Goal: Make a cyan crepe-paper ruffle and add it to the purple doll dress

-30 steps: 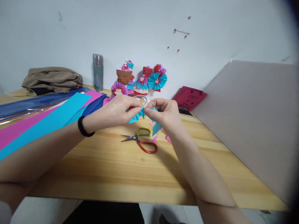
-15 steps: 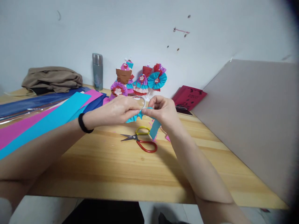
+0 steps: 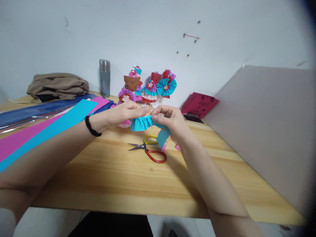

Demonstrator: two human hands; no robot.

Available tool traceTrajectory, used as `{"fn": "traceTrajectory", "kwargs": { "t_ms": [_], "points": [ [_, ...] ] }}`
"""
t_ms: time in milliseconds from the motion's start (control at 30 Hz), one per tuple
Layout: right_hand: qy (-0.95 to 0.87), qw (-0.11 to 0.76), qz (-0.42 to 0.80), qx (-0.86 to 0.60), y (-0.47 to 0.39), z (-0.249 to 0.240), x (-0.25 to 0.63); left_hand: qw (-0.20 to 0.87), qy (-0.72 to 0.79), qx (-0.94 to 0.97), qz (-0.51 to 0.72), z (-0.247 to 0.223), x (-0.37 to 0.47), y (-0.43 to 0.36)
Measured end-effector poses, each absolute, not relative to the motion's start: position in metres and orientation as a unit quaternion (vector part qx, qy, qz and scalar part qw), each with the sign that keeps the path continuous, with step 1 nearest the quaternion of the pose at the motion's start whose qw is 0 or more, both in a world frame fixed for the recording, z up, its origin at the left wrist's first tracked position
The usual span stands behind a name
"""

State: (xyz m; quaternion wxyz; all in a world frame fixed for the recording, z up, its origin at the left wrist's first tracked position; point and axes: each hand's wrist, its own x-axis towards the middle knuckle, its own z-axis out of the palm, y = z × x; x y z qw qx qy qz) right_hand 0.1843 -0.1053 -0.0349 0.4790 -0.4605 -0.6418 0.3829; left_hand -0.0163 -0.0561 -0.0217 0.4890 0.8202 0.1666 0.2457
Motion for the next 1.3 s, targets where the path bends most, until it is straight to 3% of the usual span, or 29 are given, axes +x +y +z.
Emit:
{"fn": "traceTrajectory", "kwargs": {
  "t_ms": [300,667,900,1300],
  "points": [
    [-0.686,0.483,0.297,-0.456,-0.106,-0.035,0.177,0.458,0.223,0.822,0.254,-0.018,-0.013,-0.064],
    [-0.670,0.505,0.286,-0.462,-0.111,-0.028,0.181,0.378,0.247,0.834,0.317,-0.019,-0.017,-0.059],
    [-0.682,0.493,0.279,-0.463,-0.110,-0.031,0.179,0.262,0.252,0.870,0.333,-0.017,-0.013,-0.064],
    [-0.702,0.494,0.274,-0.433,-0.116,-0.029,0.176,0.207,0.234,0.884,0.347,-0.016,-0.012,-0.071]
  ]
}}
